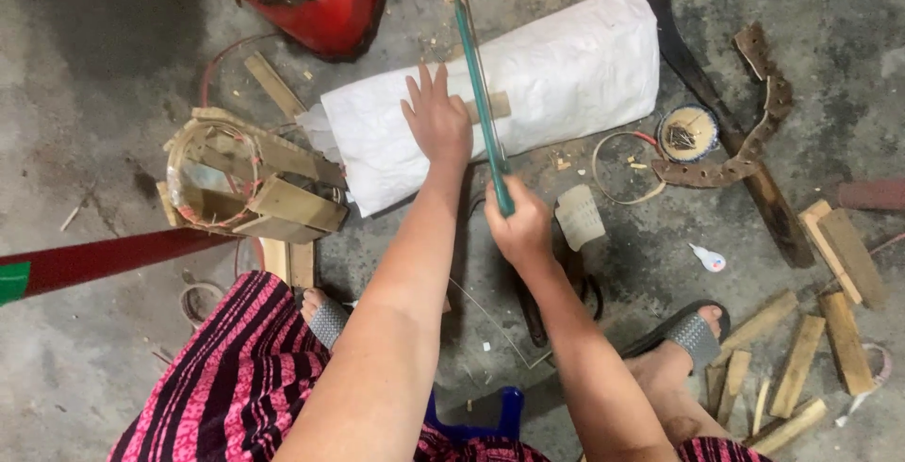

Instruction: Sawing a small wooden block using a hand saw on a workshop floor.

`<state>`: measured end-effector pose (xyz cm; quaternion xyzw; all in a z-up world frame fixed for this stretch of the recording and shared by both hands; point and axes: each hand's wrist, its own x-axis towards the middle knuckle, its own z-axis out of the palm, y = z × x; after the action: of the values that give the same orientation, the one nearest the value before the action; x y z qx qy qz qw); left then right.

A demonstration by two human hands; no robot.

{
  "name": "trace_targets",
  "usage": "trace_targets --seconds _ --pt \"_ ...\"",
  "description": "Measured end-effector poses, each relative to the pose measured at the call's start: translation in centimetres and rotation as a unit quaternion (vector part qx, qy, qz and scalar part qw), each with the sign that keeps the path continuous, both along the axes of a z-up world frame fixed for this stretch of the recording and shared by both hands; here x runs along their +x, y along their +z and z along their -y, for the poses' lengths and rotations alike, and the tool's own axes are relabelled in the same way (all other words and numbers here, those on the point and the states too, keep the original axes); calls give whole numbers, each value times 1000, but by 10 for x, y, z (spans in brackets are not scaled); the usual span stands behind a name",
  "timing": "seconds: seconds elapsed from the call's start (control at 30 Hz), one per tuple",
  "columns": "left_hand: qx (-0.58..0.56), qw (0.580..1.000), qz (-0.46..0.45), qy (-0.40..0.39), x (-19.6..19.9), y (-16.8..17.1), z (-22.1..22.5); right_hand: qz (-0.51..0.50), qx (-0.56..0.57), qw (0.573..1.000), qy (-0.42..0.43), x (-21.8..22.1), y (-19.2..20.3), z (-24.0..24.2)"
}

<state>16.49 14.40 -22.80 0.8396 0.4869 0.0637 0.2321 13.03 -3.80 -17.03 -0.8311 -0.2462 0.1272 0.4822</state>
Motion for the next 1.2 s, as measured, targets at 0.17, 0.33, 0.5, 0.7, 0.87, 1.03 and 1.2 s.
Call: trace_targets --seconds 0.17,0.33,0.5,0.7,0.87,1.03,1.2 --pt "3 1000 -10 -1 2 -11 0 26 -20 999 15 3 18 -15" --pt "-6 999 -34 7 4 -9 -3 39 -35 998 22 5 27 -12" --pt "19 1000 -20 -5 3 -20 -3 -2 -8 1000 2 2 27 -5" --pt "13 1000 -21 -8 2 -4 -1 -41 1 999 -1 1 13 -5" --pt "53 993 106 -1 0 -30 -5 -120 77 990 -4 11 13 2" --pt "155 978 121 -69 -12 -40 -11 -81 55 995 22 -9 7 -14" --pt "67 982 174 -10 -9 -22 -13 57 24 997 37 -16 11 -23"
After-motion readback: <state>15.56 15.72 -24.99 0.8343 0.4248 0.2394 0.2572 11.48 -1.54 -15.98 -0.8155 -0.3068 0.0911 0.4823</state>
